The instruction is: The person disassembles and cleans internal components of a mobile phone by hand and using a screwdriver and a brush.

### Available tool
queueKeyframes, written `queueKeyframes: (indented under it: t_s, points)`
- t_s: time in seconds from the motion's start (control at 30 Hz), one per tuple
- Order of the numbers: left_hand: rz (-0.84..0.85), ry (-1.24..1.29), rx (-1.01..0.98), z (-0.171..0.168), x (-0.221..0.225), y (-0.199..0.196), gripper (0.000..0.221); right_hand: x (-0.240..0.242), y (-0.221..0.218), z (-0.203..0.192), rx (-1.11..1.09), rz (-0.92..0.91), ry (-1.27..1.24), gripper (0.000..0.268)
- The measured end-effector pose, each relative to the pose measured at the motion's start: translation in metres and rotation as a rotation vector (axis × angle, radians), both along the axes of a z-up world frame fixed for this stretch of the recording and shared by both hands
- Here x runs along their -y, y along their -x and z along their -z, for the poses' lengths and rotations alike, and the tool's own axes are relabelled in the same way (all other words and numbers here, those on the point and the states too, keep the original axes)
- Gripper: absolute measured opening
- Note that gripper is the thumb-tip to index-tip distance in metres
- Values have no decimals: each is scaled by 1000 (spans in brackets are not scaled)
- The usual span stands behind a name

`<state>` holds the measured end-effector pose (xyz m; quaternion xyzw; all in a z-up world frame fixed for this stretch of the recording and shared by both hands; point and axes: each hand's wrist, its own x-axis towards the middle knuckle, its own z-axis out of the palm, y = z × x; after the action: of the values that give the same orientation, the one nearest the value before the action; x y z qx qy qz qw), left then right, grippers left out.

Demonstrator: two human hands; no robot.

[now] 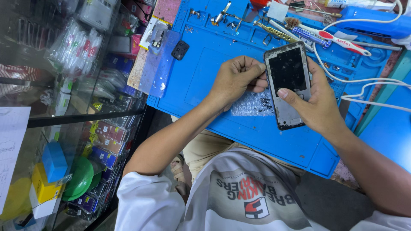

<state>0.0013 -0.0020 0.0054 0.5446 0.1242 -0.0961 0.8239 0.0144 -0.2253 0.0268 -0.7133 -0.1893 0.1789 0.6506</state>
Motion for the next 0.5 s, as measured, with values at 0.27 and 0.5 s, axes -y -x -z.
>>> queueKeyframes:
  t_s: [0.27,0.5]
  points:
    - [-14,18,0,-1,1,1,17,-1,0,-2,-9,-3,36,73]
    - [36,79,5,-5,0,2,30,8,-5,7,-84,-35,-86,68]
